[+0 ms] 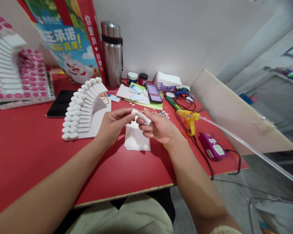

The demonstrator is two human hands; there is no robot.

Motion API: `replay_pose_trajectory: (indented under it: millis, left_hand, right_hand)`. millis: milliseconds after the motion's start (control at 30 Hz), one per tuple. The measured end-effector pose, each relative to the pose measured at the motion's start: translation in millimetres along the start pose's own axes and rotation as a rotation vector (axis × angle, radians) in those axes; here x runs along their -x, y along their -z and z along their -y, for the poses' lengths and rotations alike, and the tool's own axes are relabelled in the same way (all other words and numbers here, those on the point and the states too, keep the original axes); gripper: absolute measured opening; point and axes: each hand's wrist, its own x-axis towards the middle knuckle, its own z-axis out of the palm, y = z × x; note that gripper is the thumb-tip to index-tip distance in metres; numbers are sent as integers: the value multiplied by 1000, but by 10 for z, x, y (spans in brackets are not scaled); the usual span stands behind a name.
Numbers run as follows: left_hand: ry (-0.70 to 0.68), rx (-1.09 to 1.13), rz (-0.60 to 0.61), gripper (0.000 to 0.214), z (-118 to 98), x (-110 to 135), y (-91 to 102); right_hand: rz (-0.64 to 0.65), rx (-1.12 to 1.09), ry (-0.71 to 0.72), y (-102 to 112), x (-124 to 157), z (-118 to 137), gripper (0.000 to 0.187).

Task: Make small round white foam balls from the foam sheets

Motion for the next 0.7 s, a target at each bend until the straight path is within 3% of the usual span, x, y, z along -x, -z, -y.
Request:
replay_pose_trajectory:
  millis: [167,367,500,700]
  left_hand:
    - [24,61,-13,22,37,-20,3]
    - [46,112,15,21,55,-20,12]
    - [33,105,-6,16,58,-11,2]
    - [18,62,-50,18,65,10,-35]
  right_hand:
    - [-38,134,114,-22,1,-57,29]
    - [-204,345,299,-87,-44,-122,40]
    - [-341,597,408,-103,-57,-157,29]
    - [-508,864,488,-158,-20,-191,28]
